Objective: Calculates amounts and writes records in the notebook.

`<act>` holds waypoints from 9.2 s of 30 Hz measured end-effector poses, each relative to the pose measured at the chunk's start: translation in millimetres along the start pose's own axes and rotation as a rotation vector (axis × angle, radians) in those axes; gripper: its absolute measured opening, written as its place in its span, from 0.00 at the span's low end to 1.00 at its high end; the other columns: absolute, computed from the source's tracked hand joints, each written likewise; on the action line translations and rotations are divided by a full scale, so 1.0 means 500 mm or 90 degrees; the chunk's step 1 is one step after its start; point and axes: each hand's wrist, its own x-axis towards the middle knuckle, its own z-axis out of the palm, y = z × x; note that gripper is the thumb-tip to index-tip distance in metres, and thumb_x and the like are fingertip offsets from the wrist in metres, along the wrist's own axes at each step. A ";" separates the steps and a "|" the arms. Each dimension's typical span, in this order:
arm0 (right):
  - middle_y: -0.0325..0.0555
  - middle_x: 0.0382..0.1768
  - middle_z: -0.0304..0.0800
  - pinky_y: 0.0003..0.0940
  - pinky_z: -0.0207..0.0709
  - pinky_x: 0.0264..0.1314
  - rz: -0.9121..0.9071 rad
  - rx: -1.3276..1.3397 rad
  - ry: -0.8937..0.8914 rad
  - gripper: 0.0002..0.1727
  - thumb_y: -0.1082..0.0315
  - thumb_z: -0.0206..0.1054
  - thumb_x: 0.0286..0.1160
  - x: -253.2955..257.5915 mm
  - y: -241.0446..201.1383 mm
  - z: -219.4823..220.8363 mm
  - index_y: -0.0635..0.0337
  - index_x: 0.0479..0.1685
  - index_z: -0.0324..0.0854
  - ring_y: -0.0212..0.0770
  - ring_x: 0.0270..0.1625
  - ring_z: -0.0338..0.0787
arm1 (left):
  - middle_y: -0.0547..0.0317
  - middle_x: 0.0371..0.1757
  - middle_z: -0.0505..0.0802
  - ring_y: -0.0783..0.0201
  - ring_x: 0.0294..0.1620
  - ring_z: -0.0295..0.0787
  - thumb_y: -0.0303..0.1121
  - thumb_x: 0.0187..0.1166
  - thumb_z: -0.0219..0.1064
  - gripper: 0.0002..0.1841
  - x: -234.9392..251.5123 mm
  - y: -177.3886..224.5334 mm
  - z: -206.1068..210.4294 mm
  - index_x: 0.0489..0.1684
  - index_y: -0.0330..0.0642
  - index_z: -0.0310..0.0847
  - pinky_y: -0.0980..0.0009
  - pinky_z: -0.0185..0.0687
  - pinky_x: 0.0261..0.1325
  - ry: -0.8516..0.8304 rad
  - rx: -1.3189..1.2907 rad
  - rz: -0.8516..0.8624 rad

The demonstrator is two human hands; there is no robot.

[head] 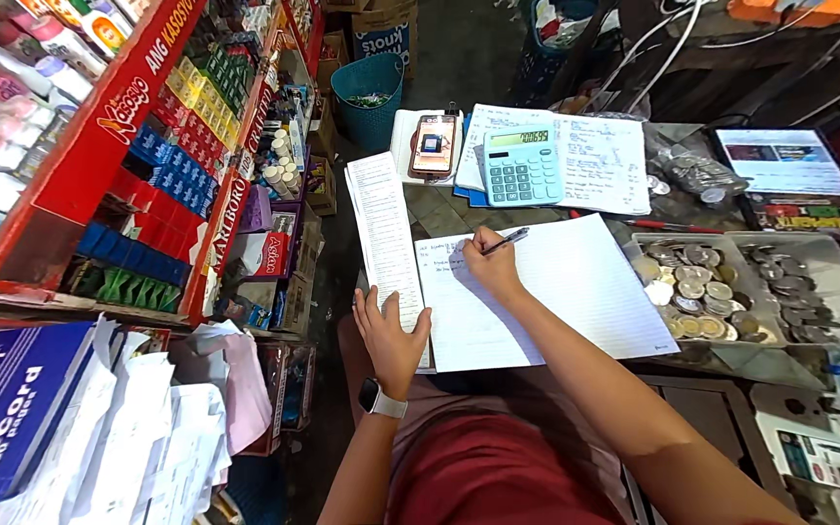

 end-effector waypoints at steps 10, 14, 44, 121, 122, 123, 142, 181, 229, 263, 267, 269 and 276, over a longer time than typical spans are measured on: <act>0.30 0.12 0.59 0.18 0.55 0.21 -0.004 -0.006 0.003 0.19 0.76 0.63 0.70 0.001 0.014 -0.005 0.53 0.14 0.60 0.22 0.15 0.61 | 0.29 0.75 0.81 0.23 0.84 0.62 0.59 0.67 0.72 0.31 -0.001 0.002 -0.004 0.55 0.40 0.91 0.33 0.56 0.84 -0.004 -0.011 -0.007; 0.30 0.13 0.59 0.18 0.56 0.22 0.004 -0.005 0.009 0.19 0.76 0.62 0.72 0.004 0.009 -0.008 0.53 0.15 0.60 0.22 0.16 0.61 | 0.31 0.75 0.82 0.24 0.84 0.63 0.58 0.66 0.74 0.30 0.000 0.007 -0.001 0.55 0.41 0.92 0.33 0.56 0.84 0.001 -0.017 -0.016; 0.33 0.12 0.61 0.19 0.61 0.21 0.032 0.009 -0.022 0.20 0.77 0.63 0.74 0.001 0.005 -0.023 0.54 0.15 0.60 0.25 0.15 0.64 | 0.29 0.74 0.81 0.23 0.84 0.63 0.59 0.68 0.71 0.31 -0.001 -0.004 -0.002 0.56 0.40 0.91 0.32 0.55 0.84 0.002 -0.005 0.006; 0.38 0.12 0.72 0.24 0.76 0.19 0.159 0.086 -0.116 0.14 0.76 0.64 0.80 0.014 -0.053 0.044 0.60 0.26 0.66 0.30 0.13 0.77 | 0.31 0.75 0.82 0.24 0.84 0.63 0.58 0.66 0.73 0.30 0.000 0.006 0.006 0.54 0.41 0.92 0.32 0.54 0.85 0.003 -0.026 -0.009; 0.39 0.13 0.72 0.23 0.75 0.19 0.150 0.072 -0.120 0.14 0.76 0.64 0.79 0.012 -0.052 0.047 0.60 0.26 0.66 0.30 0.13 0.77 | 0.31 0.75 0.82 0.23 0.84 0.62 0.58 0.67 0.73 0.30 0.000 0.006 0.006 0.54 0.41 0.92 0.32 0.54 0.85 0.003 -0.022 -0.008; 0.39 0.12 0.72 0.23 0.74 0.19 0.141 0.067 -0.122 0.15 0.77 0.64 0.79 0.012 -0.051 0.050 0.60 0.25 0.66 0.29 0.13 0.76 | 0.31 0.75 0.82 0.23 0.84 0.62 0.59 0.67 0.73 0.30 0.000 0.005 0.006 0.55 0.41 0.92 0.32 0.55 0.85 0.003 -0.018 -0.006; 0.36 0.13 0.65 0.21 0.66 0.21 0.037 0.023 -0.118 0.18 0.77 0.65 0.74 0.005 -0.023 0.062 0.57 0.18 0.62 0.26 0.15 0.69 | 0.31 0.75 0.82 0.23 0.84 0.63 0.58 0.66 0.73 0.30 -0.001 0.004 0.006 0.55 0.41 0.92 0.32 0.55 0.85 0.009 -0.027 -0.008; 0.38 0.12 0.74 0.22 0.74 0.19 0.200 0.219 -0.179 0.16 0.77 0.63 0.81 0.000 -0.106 0.174 0.58 0.24 0.65 0.30 0.13 0.78 | 0.28 0.74 0.81 0.24 0.84 0.64 0.55 0.63 0.76 0.28 -0.001 0.012 0.013 0.52 0.42 0.92 0.35 0.56 0.85 0.034 -0.063 -0.018; 0.61 0.54 0.93 0.53 0.76 0.75 -0.249 -0.235 -0.157 0.15 0.69 0.61 0.77 -0.107 0.019 -0.043 0.69 0.52 0.89 0.65 0.66 0.88 | 0.30 0.77 0.79 0.27 0.86 0.62 0.58 0.67 0.74 0.29 -0.004 0.006 0.018 0.56 0.43 0.91 0.36 0.55 0.87 0.014 -0.030 -0.018; 0.52 0.65 0.92 0.62 0.65 0.81 -0.298 -0.168 -0.359 0.14 0.62 0.69 0.77 -0.047 -0.007 0.054 0.61 0.53 0.90 0.61 0.77 0.81 | 0.38 0.73 0.85 0.43 0.82 0.75 0.21 0.76 0.56 0.24 0.010 -0.055 -0.036 0.73 0.29 0.76 0.44 0.62 0.86 -0.025 -0.222 -0.047; 0.52 0.65 0.92 0.61 0.64 0.82 -0.296 -0.165 -0.361 0.15 0.62 0.68 0.77 -0.047 -0.006 0.055 0.61 0.53 0.90 0.61 0.78 0.80 | 0.37 0.72 0.86 0.42 0.81 0.76 0.21 0.76 0.56 0.23 0.010 -0.055 -0.032 0.71 0.28 0.77 0.44 0.62 0.86 -0.015 -0.224 -0.044; 0.52 0.64 0.92 0.61 0.65 0.82 -0.292 -0.162 -0.358 0.14 0.62 0.68 0.77 -0.047 -0.006 0.055 0.61 0.53 0.90 0.61 0.77 0.81 | 0.37 0.72 0.86 0.42 0.81 0.76 0.21 0.76 0.57 0.23 0.010 -0.056 -0.030 0.71 0.28 0.77 0.45 0.63 0.86 -0.011 -0.223 -0.041; 0.52 0.65 0.92 0.62 0.64 0.82 -0.293 -0.168 -0.362 0.15 0.62 0.68 0.78 -0.047 -0.007 0.054 0.61 0.53 0.90 0.61 0.78 0.80 | 0.38 0.72 0.86 0.40 0.82 0.75 0.23 0.77 0.58 0.21 0.009 -0.053 -0.031 0.69 0.28 0.80 0.42 0.62 0.86 -0.014 -0.204 -0.027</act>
